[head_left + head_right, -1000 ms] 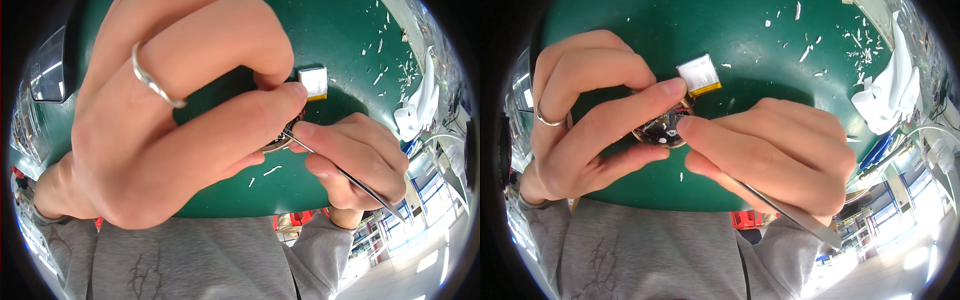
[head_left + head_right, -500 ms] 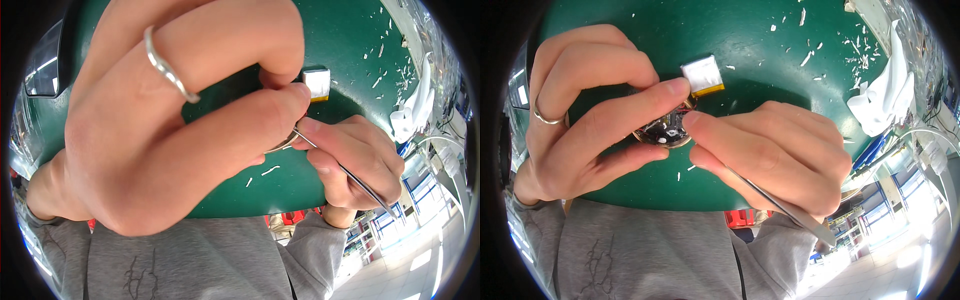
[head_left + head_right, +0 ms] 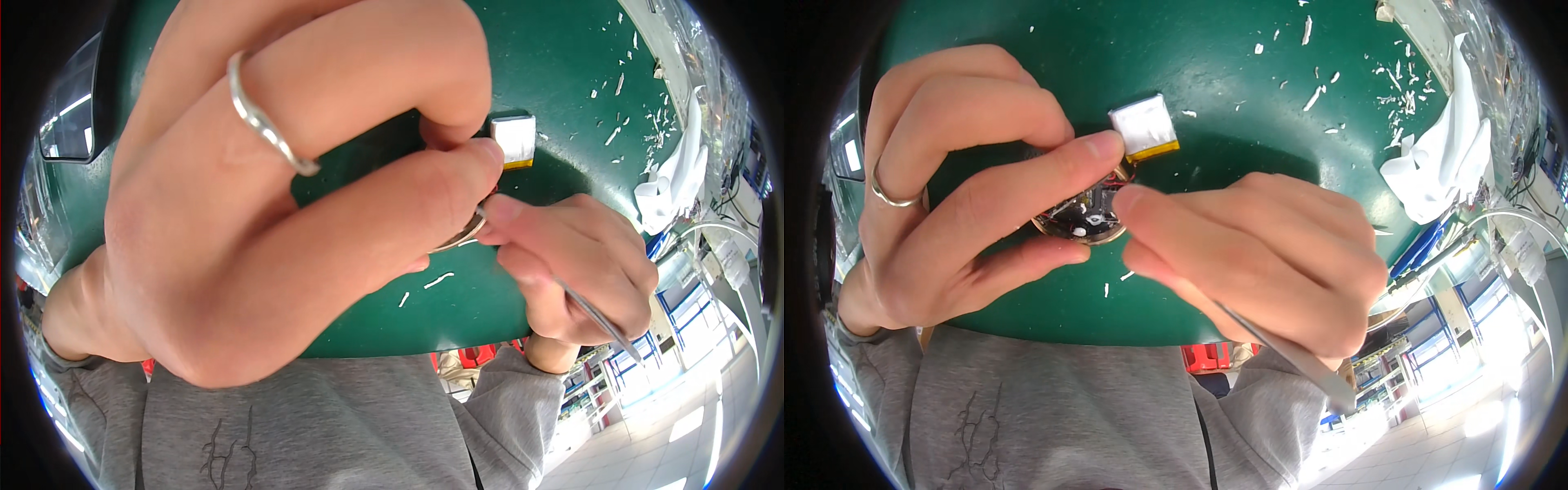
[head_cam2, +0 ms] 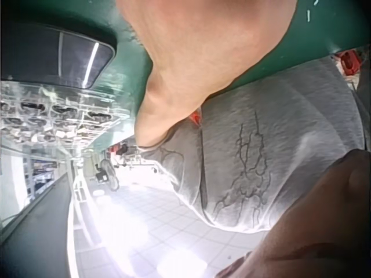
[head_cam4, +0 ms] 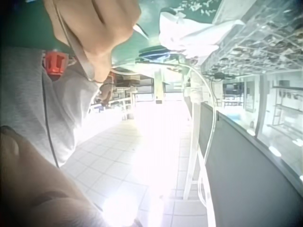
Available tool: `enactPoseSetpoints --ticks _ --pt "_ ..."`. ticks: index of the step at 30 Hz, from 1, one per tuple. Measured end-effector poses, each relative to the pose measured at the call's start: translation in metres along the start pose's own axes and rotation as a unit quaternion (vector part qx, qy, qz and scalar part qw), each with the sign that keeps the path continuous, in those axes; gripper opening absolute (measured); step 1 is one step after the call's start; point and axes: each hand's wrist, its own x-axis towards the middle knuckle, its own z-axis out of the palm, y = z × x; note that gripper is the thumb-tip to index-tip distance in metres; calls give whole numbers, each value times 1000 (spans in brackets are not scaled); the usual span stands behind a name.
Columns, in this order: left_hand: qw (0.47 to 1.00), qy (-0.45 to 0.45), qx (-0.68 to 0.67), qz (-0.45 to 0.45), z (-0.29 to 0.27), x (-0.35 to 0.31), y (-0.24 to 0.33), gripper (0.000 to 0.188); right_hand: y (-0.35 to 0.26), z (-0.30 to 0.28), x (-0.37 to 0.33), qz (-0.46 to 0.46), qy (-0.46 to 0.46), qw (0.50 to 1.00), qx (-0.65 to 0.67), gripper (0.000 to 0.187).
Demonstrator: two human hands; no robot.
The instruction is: Using tweezers to assemble internal components, including a circuit board and battery, into a small electronic device housing.
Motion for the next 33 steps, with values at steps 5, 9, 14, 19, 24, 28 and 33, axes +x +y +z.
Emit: enactPoseSetpoints --ticks 5,9,14,19,24,28,33 --pt "1000 1 2 -4 -1 1 2 53 3 -2 0 -13 5 1000 16 20" --pt "1000 1 1 1 -1 -1 -1 53 3 -2 1 -26 -23 999 14 20" --pt "1000 6 -2 -5 1 -1 0 53 0 3 -1 -10 13 1000 6 20" --pt "1000 15 5 -10 0 -1 3 53 -2 3 1 -7 12 1000 9 19" --pt "1000 20 8 -9 3 0 2 52 -9 8 -1 46 40 998 -6 18" --pt "1000 18 6 -9 2 -2 0 51 -8 12 -5 55 51 997 3 20" --pt "999 31 0 -19 4 -3 2 51 -12 13 -3 65 81 995 4 21"
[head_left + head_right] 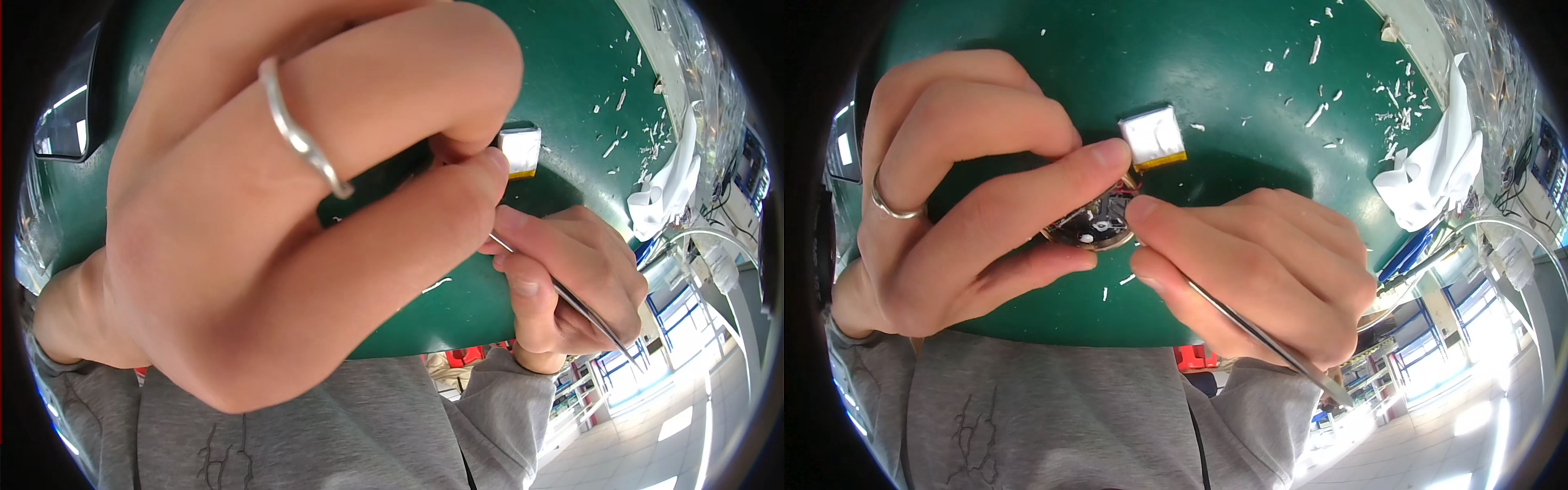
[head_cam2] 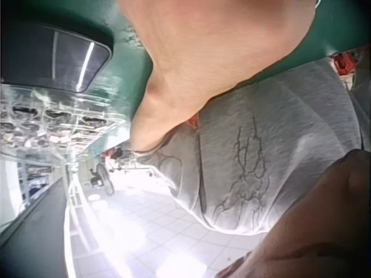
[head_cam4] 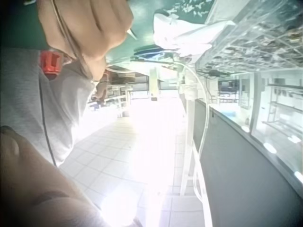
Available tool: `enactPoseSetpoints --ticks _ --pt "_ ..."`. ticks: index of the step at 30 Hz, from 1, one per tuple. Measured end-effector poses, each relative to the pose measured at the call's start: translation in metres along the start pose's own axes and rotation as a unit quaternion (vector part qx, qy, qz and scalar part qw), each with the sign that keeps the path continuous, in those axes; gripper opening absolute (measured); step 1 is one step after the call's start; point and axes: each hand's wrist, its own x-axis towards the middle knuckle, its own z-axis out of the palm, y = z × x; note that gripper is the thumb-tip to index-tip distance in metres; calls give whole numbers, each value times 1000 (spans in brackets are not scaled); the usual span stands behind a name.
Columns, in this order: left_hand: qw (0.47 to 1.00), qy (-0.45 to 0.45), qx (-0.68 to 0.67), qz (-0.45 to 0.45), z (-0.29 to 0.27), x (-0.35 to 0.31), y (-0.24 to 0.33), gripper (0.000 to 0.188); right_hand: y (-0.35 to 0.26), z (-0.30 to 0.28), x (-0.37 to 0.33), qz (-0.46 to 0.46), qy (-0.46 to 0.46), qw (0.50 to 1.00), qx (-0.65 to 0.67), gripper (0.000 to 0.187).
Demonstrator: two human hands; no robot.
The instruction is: Using tweezers to assemble internal components, including a circuit board and battery, into a small electronic device housing.
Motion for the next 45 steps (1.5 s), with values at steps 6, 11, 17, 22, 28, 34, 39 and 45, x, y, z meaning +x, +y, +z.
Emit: enactPoseSetpoints --ticks 6,11,17,22,28,34,39,45 --pt "1000 7 14 5 0 -2 -1 52 2 4 -1 -11 17 1000 -2 18" --pt "1000 15 19 0 2 -1 1 53 -1 4 -5 -2 26 999 -27 17" --pt "999 36 14 5 4 0 0 53 -10 3 -5 -39 -7 994 -99 14" --pt "999 35 19 -13 6 1 3 52 -2 6 -8 -84 -26 995 -55 12" --pt "998 50 15 -20 6 -3 3 51 -5 3 -6 -37 7 999 1 26" --pt "999 42 8 -22 8 0 3 54 -3 5 -11 38 29 999 18 27" --pt "999 37 12 -14 6 0 2 53 4 4 -6 -38 -8 999 -1 26" --pt "999 33 21 -6 6 -1 1 52 -11 7 -8 88 35 995 -9 22"
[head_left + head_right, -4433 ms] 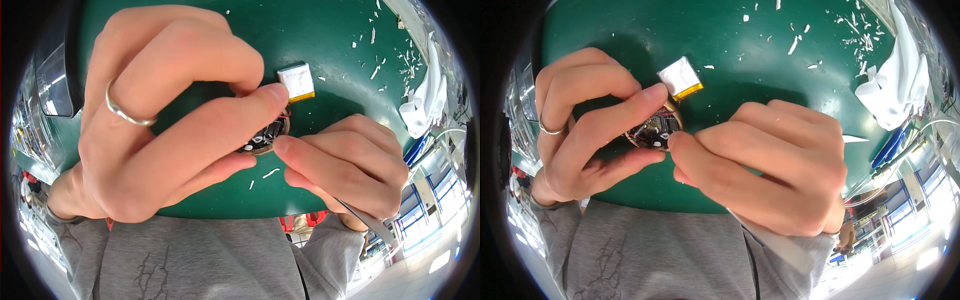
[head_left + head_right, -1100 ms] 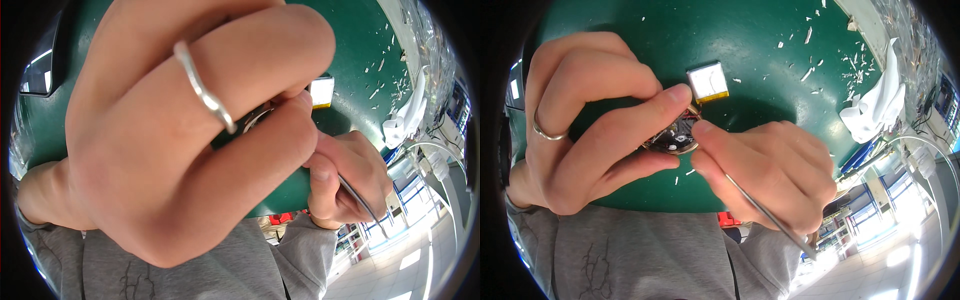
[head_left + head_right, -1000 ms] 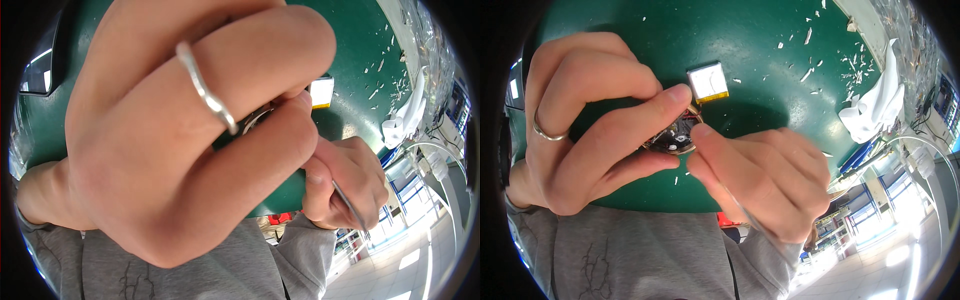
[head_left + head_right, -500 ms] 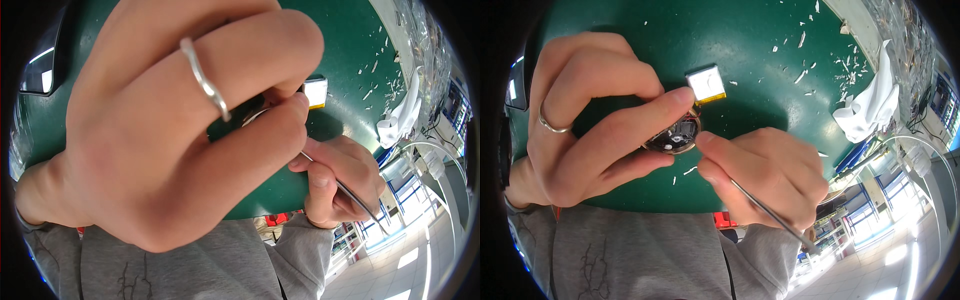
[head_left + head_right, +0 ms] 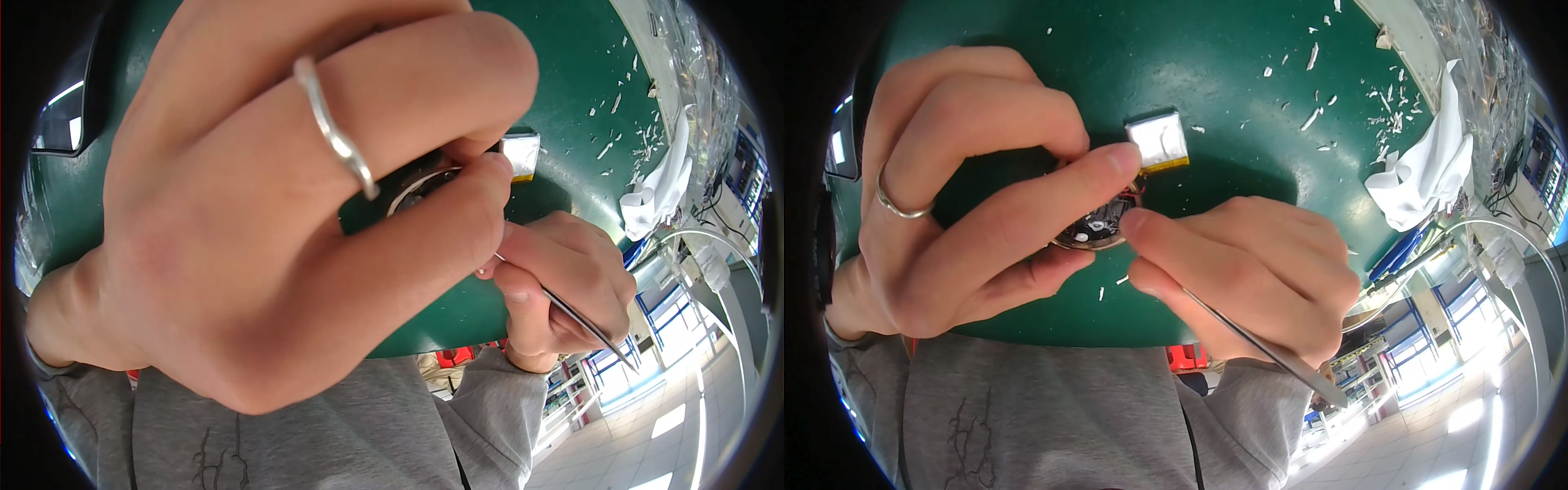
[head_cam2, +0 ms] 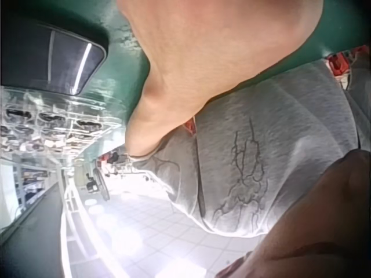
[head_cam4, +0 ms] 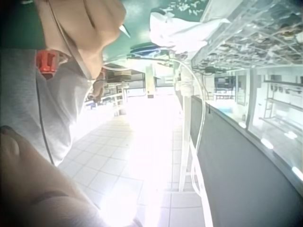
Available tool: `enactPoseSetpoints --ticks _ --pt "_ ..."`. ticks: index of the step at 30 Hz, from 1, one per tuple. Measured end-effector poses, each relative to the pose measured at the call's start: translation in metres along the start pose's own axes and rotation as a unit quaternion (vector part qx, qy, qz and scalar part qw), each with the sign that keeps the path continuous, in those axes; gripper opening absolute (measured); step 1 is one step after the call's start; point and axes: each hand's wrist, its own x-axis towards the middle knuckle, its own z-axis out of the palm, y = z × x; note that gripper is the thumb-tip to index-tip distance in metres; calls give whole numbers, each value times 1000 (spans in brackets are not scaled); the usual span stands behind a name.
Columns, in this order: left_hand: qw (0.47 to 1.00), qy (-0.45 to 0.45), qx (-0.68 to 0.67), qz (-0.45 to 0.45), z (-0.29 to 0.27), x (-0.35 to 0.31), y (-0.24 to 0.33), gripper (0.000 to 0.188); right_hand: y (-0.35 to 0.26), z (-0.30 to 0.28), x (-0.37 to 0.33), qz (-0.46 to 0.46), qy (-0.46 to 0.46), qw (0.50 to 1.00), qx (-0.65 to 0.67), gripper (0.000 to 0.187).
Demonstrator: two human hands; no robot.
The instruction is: Using tweezers to assemble internal components, including a circuit board and battery, into a small electronic device housing.
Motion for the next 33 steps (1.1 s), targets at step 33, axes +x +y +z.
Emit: enactPoseSetpoints --ticks 33 --pt "998 -47 -1 46 -4 6 -4 55 7 -6 8 10 -56 994 91 31"
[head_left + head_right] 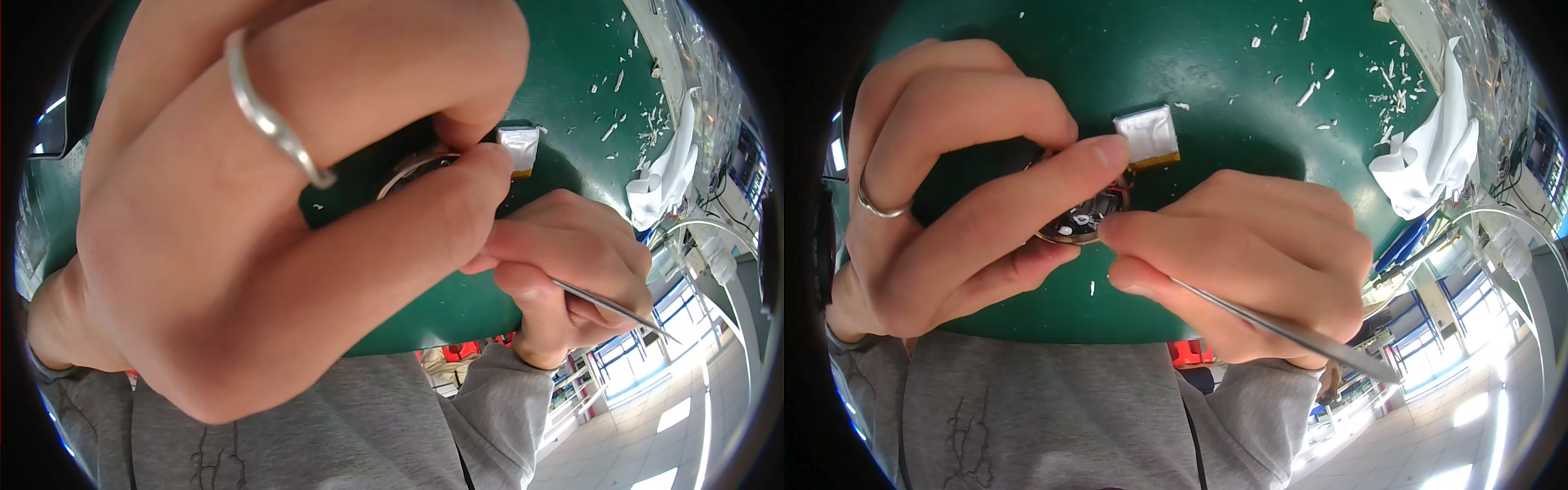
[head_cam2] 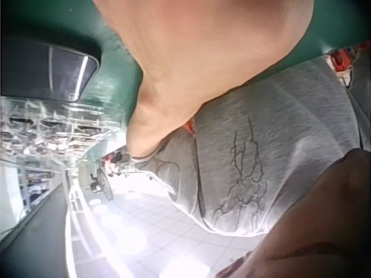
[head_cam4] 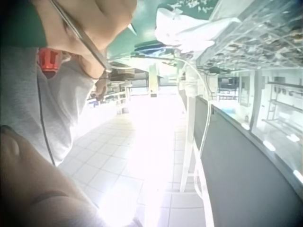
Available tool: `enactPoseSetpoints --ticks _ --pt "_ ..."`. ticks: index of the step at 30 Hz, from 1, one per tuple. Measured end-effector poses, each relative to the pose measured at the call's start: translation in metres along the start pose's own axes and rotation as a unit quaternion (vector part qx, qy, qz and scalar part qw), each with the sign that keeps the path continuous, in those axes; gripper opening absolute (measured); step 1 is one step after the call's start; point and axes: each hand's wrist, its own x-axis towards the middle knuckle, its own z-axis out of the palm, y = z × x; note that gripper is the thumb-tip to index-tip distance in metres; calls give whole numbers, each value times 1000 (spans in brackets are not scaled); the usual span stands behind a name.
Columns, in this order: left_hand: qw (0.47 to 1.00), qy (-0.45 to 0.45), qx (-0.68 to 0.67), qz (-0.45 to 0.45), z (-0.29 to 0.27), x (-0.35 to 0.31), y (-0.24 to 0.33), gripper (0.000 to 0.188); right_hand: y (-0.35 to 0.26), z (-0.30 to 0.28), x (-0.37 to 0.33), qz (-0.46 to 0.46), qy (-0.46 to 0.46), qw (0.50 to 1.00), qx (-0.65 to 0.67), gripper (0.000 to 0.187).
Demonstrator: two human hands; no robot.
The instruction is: Using tweezers to assemble internal components, including a circuit board and battery, into a small electronic device housing.
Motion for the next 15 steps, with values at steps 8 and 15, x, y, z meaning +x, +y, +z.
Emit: enactPoseSetpoints --ticks 8,15 --pt "1000 22 0 12 0 -2 -2 56 3 3 2 -59 8 998 -34 23" --pt "1000 -6 6 2 -2 -4 0 55 -1 1 3 -48 -14 997 -64 26"
